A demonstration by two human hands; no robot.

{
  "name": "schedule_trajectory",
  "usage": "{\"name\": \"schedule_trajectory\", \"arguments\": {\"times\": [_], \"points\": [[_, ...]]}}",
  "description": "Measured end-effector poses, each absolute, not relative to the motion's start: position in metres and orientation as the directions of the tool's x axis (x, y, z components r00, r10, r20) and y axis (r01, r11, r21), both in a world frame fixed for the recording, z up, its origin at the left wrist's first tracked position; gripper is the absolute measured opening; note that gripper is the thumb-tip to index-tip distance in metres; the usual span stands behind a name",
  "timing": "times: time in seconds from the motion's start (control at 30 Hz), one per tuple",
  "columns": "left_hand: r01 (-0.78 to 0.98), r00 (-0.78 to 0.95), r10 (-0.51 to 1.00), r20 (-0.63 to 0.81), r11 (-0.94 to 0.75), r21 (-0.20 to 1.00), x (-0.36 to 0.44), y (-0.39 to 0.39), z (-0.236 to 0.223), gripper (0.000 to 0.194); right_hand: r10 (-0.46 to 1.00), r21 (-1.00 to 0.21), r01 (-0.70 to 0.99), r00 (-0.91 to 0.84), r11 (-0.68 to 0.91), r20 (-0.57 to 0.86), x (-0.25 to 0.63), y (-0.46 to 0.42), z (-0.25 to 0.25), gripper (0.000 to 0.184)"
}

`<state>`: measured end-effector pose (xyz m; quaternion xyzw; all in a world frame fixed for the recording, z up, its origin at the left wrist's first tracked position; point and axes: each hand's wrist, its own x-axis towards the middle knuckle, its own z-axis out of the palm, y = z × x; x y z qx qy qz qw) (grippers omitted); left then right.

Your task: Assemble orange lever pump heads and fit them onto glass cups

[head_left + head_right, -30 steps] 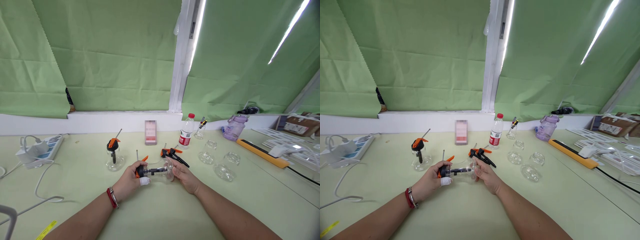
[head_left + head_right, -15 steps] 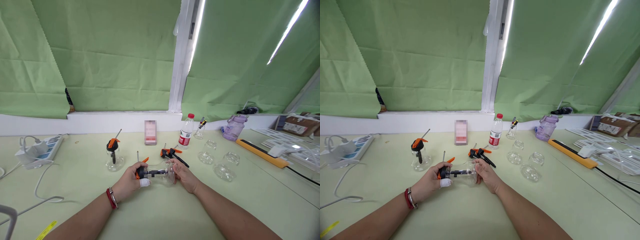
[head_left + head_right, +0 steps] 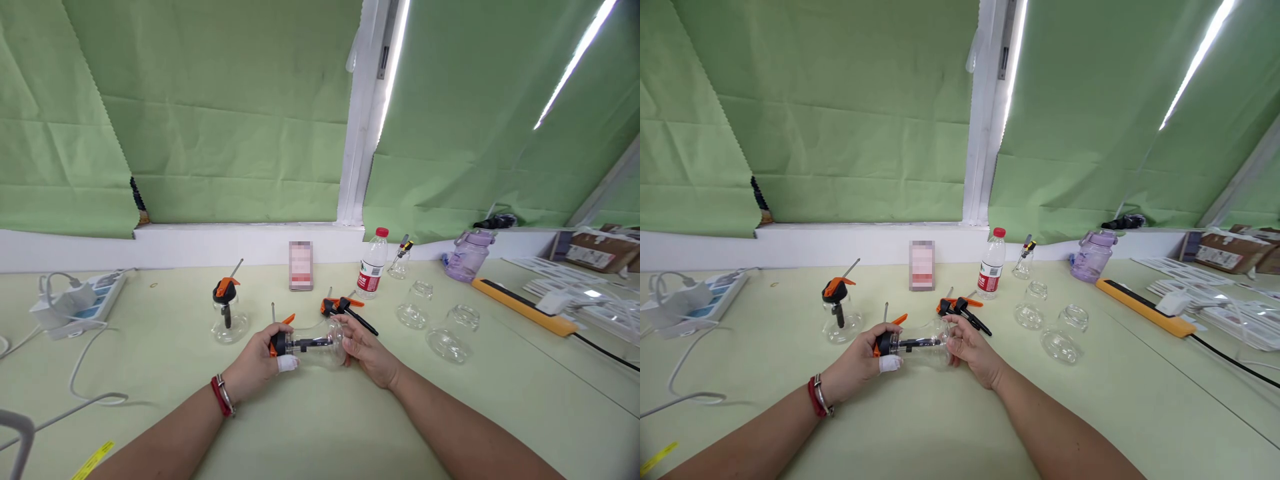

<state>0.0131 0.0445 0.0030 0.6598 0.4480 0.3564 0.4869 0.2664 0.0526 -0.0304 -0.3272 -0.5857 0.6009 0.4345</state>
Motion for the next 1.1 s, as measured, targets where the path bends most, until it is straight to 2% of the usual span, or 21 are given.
{"name": "schedule_trajectory", "arguments": {"times": [0.17, 0.63, 0.87, 1.1], "points": [[0.24, 0.357, 0.933, 0.043, -0.136, 0.961, 0.0129, 0.0442, 0.0013, 0.048, 0.914, -0.991, -0.127, -0.394, 0.051, 0.098, 0.2655, 0.0539, -0.0312, 0.048], [0.214, 0.33, 0.944, 0.034, -0.11, 0.971, 0.0114, 0.0466, -0.0005, 0.051, 0.875, -0.986, -0.158, -0.469, 0.05, 0.119, 0.2685, 0.0534, -0.0304, 0.063], [0.237, 0.345, 0.937, 0.055, -0.143, 0.961, 0.0098, 0.0472, -0.0009, 0.049, 0.898, -0.988, -0.153, -0.429, 0.037, 0.1, 0.2684, 0.0558, -0.0352, 0.064], [0.231, 0.364, 0.93, 0.055, -0.147, 0.962, 0.0111, 0.046, -0.0018, 0.047, 0.905, -0.992, -0.118, -0.418, 0.034, 0.081, 0.2669, 0.0577, -0.0378, 0.058]]}}
